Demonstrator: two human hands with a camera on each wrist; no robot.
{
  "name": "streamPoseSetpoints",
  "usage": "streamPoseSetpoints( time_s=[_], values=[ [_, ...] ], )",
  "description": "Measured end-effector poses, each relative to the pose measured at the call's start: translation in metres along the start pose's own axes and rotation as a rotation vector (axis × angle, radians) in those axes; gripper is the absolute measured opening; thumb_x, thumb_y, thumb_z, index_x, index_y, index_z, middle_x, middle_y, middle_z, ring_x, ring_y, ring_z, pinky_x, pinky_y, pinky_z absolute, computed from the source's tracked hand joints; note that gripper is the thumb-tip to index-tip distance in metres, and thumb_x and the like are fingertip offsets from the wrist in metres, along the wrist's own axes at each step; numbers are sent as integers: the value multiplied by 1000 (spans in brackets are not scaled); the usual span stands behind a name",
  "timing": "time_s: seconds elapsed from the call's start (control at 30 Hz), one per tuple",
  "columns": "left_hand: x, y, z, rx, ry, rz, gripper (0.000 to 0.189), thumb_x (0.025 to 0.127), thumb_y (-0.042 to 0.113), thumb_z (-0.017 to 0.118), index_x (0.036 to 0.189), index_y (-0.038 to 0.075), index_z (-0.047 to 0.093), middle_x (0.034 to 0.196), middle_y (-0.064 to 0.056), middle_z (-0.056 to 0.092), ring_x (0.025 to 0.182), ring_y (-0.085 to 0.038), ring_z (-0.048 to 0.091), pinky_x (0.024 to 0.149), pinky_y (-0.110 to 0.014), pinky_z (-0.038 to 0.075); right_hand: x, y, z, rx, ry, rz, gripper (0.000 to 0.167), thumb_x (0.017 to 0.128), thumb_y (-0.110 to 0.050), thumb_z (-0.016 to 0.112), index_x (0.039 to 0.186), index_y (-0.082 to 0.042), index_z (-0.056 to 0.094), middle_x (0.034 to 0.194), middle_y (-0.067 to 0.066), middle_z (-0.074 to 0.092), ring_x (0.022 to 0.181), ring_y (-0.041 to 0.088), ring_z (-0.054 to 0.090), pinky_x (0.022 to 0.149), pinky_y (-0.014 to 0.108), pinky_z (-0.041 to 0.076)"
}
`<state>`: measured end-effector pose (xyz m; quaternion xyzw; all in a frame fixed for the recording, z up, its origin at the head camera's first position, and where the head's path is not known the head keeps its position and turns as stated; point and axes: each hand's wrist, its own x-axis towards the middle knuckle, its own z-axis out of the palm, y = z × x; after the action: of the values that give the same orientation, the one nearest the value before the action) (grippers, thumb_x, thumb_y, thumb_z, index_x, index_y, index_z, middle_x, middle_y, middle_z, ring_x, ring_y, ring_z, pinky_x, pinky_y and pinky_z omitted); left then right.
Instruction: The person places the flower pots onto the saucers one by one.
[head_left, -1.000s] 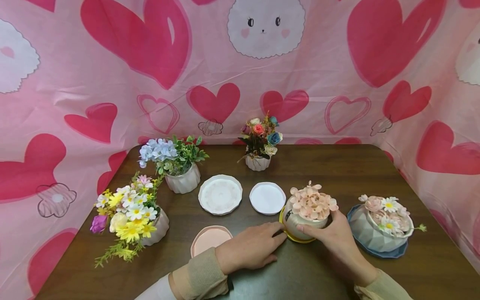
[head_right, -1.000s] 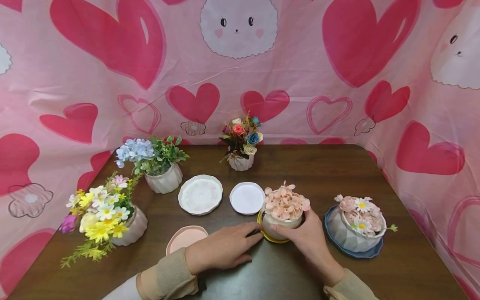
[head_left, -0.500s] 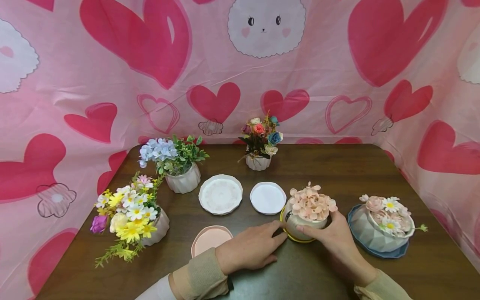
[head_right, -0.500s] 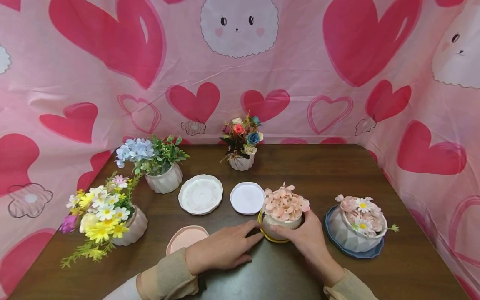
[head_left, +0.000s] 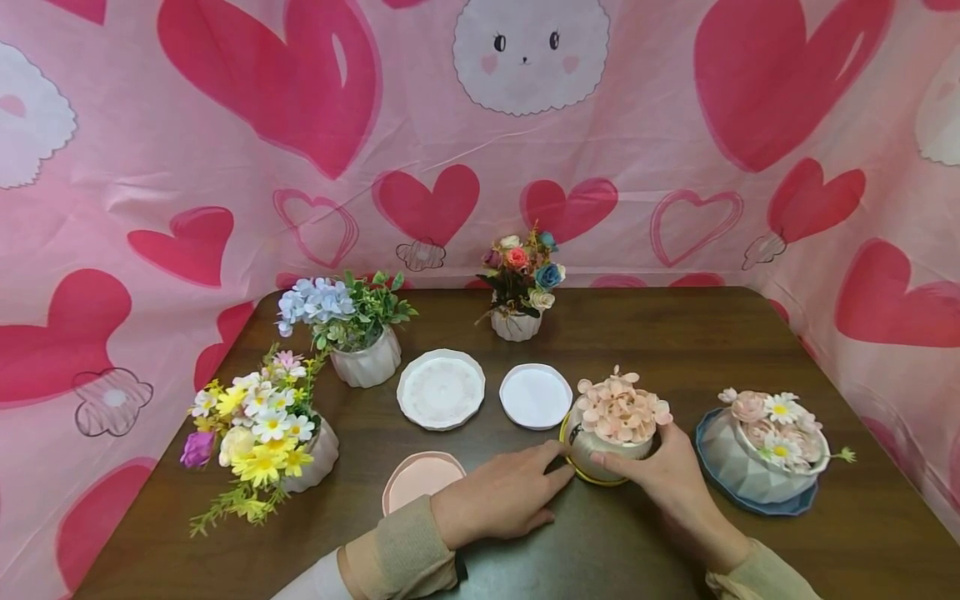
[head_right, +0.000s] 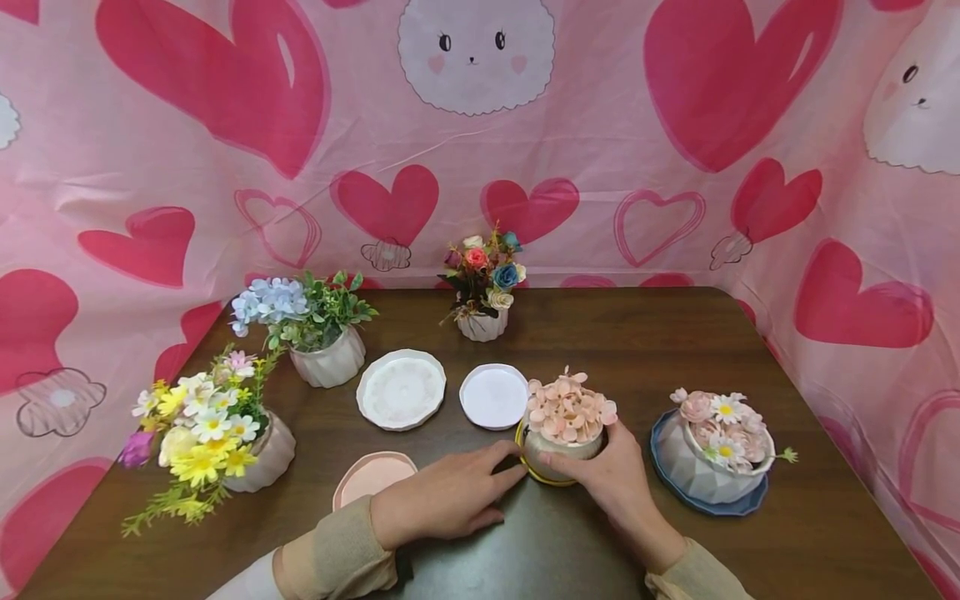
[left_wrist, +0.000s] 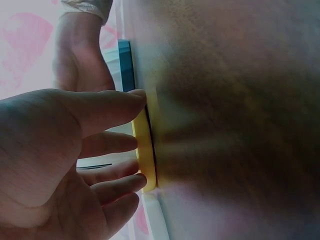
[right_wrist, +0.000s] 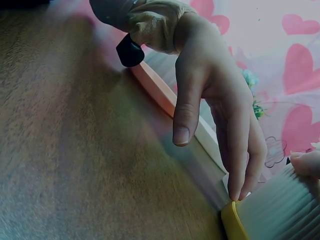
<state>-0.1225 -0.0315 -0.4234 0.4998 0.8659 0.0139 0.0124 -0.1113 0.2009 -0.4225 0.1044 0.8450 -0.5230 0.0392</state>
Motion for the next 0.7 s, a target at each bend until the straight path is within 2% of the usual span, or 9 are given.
streamPoseSetpoints(
  time_s=[0.7],
  values=[
    [0, 0, 0, 0, 3, -1, 57, 89, 38, 71, 138, 16, 52, 145, -5, 45, 125, -14, 56, 94, -27, 53, 0, 3, 3, 17, 3, -19, 102, 70, -29, 90, 148, 1, 31, 147, 23, 44, 136, 32, 43, 114, 48, 33]
  ],
)
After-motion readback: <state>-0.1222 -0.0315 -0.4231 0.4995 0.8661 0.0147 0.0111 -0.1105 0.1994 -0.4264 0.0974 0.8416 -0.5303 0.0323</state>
